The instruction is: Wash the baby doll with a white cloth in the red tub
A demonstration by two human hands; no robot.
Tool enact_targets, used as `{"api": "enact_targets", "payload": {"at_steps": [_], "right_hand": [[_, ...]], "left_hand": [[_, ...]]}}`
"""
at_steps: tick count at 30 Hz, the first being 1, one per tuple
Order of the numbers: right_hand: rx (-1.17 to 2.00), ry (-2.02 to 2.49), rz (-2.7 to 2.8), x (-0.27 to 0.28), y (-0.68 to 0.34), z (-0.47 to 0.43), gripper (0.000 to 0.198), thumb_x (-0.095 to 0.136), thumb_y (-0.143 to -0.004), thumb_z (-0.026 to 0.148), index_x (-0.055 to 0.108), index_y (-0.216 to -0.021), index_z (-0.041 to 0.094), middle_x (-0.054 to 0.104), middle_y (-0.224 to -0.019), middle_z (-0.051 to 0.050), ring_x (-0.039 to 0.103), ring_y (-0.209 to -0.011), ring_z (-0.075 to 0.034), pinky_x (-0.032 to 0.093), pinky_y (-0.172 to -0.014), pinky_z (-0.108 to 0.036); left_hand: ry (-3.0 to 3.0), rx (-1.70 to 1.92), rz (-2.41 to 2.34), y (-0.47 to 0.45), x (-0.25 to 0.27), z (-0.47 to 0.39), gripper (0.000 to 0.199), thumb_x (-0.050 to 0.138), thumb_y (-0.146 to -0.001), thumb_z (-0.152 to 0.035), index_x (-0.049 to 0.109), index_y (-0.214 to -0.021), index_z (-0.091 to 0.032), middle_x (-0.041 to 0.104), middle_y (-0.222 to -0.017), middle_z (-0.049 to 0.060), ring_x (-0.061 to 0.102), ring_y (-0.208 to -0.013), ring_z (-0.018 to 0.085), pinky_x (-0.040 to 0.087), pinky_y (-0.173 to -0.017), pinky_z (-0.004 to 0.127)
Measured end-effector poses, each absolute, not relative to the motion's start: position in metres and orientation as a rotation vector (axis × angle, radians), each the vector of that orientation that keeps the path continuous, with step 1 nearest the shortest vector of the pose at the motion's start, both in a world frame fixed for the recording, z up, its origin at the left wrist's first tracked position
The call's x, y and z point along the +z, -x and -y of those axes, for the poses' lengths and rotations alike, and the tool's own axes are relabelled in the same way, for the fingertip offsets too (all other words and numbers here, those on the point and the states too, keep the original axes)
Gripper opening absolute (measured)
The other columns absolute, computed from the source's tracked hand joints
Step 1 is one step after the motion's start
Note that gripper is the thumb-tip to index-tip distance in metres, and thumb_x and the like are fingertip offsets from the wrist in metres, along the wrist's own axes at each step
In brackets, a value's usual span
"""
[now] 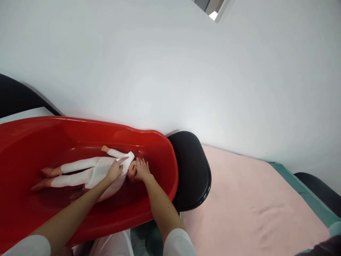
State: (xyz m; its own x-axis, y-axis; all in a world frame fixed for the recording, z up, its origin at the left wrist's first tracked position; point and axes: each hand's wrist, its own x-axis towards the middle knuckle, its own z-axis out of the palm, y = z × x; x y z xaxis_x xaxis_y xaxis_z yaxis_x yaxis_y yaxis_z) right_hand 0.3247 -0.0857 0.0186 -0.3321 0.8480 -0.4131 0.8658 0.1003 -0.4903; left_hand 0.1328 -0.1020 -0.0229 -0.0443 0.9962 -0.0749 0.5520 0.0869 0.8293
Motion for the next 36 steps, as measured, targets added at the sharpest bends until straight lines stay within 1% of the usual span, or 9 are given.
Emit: {"api": "enact_targets", "payload": {"at_steps": [2, 5, 9, 15, 19, 22, 29, 32, 36], "right_hand": [[-1.055, -1.767, -2.34, 0.017, -0.326, 0.083, 0.152, 0.103, -0.058, 0.029, 0.014, -0.18, 0.01, 0.021, -0.183, -0.024, 0.007, -0.174, -0.037, 0.0, -0.14, -0.056], [-1.042, -1.732, -2.36, 0.017, -0.326, 0.082, 0.148, 0.1, -0.059, 0.028, 0.016, -0.178, 0.004, 0.023, -0.182, -0.026, 0.009, -0.174, -0.037, -0.002, -0.141, -0.053], [-1.065, -1.732, -2.371, 0.018, -0.325, 0.083, 0.144, 0.098, -0.056, 0.022, 0.021, -0.177, 0.008, 0.027, -0.181, -0.027, 0.015, -0.173, -0.038, 0.0, -0.14, -0.055], [-1.068, -1.751, -2.393, 0.017, -0.324, 0.083, 0.138, 0.095, -0.057, 0.019, 0.026, -0.176, 0.013, 0.028, -0.181, -0.025, 0.016, -0.173, -0.037, 0.001, -0.14, -0.055], [-1.025, -1.743, -2.37, 0.016, -0.324, 0.083, 0.139, 0.095, -0.059, 0.022, 0.023, -0.177, 0.013, 0.026, -0.182, -0.024, 0.017, -0.173, -0.036, 0.003, -0.14, -0.053], [-1.033, -1.76, -2.366, 0.017, -0.325, 0.084, 0.14, 0.096, -0.059, 0.026, 0.023, -0.178, 0.016, 0.025, -0.183, -0.022, 0.017, -0.173, -0.036, 0.004, -0.14, -0.053], [-1.113, -1.8, -2.361, 0.019, -0.325, 0.083, 0.147, 0.099, -0.052, 0.025, 0.024, -0.178, 0.013, 0.027, -0.181, -0.026, 0.019, -0.172, -0.04, 0.003, -0.14, -0.056], [-1.121, -1.791, -2.333, 0.021, -0.325, 0.082, 0.149, 0.1, -0.053, 0.027, 0.021, -0.178, 0.011, 0.027, -0.181, -0.027, 0.018, -0.172, -0.04, 0.003, -0.14, -0.056], [-1.085, -1.756, -2.313, 0.023, -0.326, 0.082, 0.149, 0.098, -0.057, 0.028, 0.015, -0.179, 0.006, 0.024, -0.182, -0.027, 0.016, -0.173, -0.038, 0.001, -0.14, -0.053]], "left_hand": [[-1.597, 0.797, -1.647, -0.135, -0.032, 0.099, 0.064, 0.041, -0.086, -0.015, 0.07, -0.143, -0.012, 0.071, -0.146, 0.015, 0.065, -0.138, 0.028, 0.045, -0.125, 0.039], [-1.638, 0.755, -1.636, -0.133, -0.036, 0.097, 0.062, 0.043, -0.083, -0.015, 0.072, -0.138, -0.012, 0.071, -0.149, 0.015, 0.063, -0.144, 0.028, 0.043, -0.127, 0.038], [-1.717, 0.583, -1.622, -0.126, -0.023, 0.101, 0.055, 0.047, -0.082, -0.015, 0.072, -0.13, -0.014, 0.077, -0.136, 0.016, 0.071, -0.128, 0.031, 0.05, -0.116, 0.039], [-1.695, 0.363, -1.533, -0.122, 0.002, 0.116, 0.046, 0.054, -0.077, -0.013, 0.074, -0.118, -0.018, 0.079, -0.091, 0.007, 0.076, -0.085, 0.03, 0.053, -0.082, 0.034], [-1.666, 0.311, -1.543, -0.121, 0.007, 0.119, 0.027, 0.059, -0.073, -0.017, 0.074, -0.096, -0.021, 0.075, -0.077, 0.006, 0.075, -0.078, 0.031, 0.052, -0.076, 0.034], [-1.633, 0.405, -1.671, -0.114, 0.008, 0.115, 0.016, 0.058, -0.082, -0.025, 0.072, -0.089, -0.021, 0.078, -0.085, 0.012, 0.077, -0.09, 0.036, 0.055, -0.082, 0.038], [-1.367, 0.849, -1.64, -0.117, -0.008, 0.097, 0.062, 0.057, -0.084, -0.026, 0.067, -0.144, -0.012, 0.075, -0.144, 0.018, 0.069, -0.132, 0.033, 0.051, -0.116, 0.038], [-1.314, 0.913, -1.491, -0.124, -0.015, 0.091, 0.072, 0.066, -0.072, -0.031, 0.071, -0.138, -0.006, 0.066, -0.155, 0.024, 0.06, -0.147, 0.038, 0.043, -0.126, 0.045], [-1.258, 0.876, -1.33, -0.121, -0.015, 0.094, 0.068, 0.075, -0.06, -0.039, 0.077, -0.122, -0.012, 0.077, -0.138, 0.022, 0.071, -0.129, 0.042, 0.054, -0.115, 0.051]]}}
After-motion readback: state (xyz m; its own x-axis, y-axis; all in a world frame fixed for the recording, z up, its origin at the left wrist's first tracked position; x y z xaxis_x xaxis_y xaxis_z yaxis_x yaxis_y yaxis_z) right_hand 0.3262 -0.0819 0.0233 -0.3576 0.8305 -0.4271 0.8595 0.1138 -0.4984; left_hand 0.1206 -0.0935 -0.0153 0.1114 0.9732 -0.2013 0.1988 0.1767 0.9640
